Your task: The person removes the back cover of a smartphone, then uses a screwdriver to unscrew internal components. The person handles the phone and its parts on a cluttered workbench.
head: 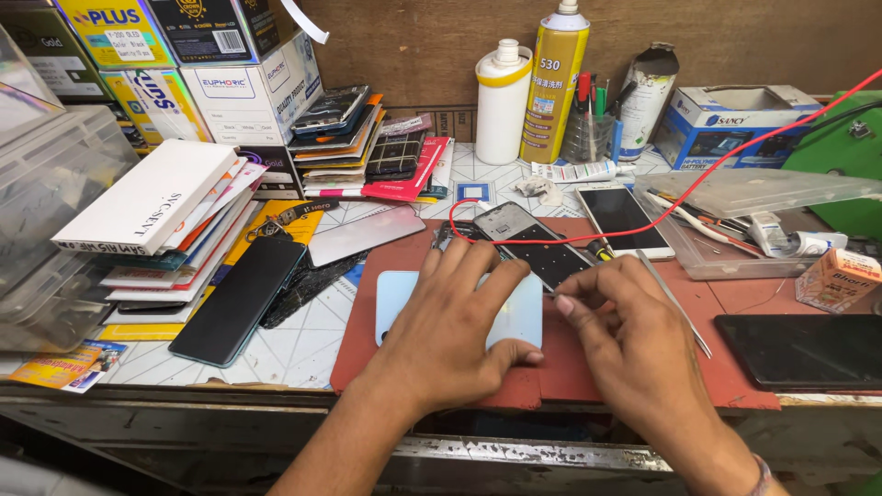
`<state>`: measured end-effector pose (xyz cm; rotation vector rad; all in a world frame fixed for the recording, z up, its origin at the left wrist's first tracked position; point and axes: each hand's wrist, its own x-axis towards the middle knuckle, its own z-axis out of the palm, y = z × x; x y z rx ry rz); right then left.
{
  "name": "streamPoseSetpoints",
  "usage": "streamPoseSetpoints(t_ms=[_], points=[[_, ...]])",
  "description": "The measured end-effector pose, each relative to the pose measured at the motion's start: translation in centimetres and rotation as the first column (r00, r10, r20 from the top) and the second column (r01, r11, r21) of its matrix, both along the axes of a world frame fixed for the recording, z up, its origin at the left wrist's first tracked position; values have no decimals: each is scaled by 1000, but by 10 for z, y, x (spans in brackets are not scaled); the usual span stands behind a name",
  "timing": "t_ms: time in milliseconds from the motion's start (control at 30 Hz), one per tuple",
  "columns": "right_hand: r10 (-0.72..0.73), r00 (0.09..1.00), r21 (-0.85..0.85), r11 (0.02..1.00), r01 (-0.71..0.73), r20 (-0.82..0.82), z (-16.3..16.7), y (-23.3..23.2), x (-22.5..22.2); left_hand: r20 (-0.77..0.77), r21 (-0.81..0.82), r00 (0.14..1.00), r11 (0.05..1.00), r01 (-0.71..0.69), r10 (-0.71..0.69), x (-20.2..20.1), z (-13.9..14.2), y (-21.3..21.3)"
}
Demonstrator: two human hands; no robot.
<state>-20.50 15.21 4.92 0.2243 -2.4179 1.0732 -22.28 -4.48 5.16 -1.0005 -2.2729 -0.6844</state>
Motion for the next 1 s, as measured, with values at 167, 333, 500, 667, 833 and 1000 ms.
streamPoseSetpoints(t_ms=[167,333,500,667,833,1000], points=[[95,987,-33,994,-100,-126,-5,2,-2,-39,32,999,999,1,1,5,-2,4],[119,989,-79,989,-126,-86,-10,4,-2,-52,41,999,999,0,2,5,-5,6],[155,980,-66,984,-164,-121,-10,9,-6,-53,46,999,999,1,2,2,-4,10],[185,975,-93,976,-197,-127,-11,12,-8,-26,42,1000,999,2,-1,-1,-4,13],[160,979,-63,984,-168,-126,-11,15,-14,-37,47,999,999,19,-17,-6,-1,16],[111,984,-28,993,-116,-139,-11,16,-18,-20,43,1000,999,12,-11,-9,0,18]])
